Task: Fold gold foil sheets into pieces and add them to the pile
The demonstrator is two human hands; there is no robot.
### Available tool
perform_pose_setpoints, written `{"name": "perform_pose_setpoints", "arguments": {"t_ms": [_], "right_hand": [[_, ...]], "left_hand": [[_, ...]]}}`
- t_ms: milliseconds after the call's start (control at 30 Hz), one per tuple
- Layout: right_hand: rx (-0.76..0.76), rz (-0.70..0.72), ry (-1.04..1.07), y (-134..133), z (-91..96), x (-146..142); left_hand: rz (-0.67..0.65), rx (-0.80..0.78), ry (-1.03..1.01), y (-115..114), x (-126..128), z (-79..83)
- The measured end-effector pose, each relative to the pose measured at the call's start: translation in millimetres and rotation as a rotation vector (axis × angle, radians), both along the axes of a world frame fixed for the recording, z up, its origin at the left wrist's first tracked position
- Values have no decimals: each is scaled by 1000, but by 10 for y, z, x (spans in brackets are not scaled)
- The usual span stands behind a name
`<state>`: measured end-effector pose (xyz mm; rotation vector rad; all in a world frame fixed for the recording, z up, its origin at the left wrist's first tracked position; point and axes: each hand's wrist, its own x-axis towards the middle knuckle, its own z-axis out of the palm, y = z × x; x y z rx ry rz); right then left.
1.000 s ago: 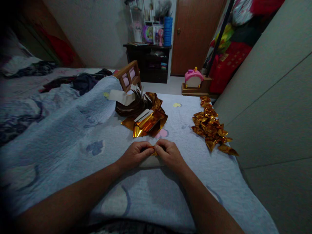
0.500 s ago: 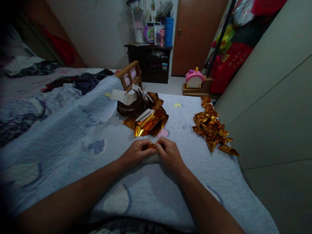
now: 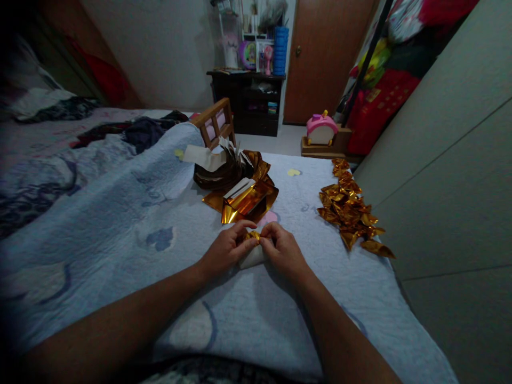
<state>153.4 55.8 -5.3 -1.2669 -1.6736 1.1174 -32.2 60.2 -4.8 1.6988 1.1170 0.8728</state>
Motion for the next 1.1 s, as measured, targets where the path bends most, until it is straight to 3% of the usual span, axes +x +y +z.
{"name": "perform_pose_setpoints", "arguments": {"t_ms": [133,367,600,733,933,1100], "right_hand": [[95,-31,-180,7,3,26],[166,-99,-375,10,-12,17],[184,-167,-556,42,-49,-14],[191,-159,-576,47,-44,-13],[281,-61,-527,25,-24,96],[163,22,-315,8,61,204]], "left_hand": [[-66,172,115,17,-18,7],[-57,194,187,67,-44,7],[-105,401,412,109,-48,-65],[-96,501,529,131,-49,-143],[-168,556,512,159,-28,-175],[-221,537,494,172,-36,-171]]}}
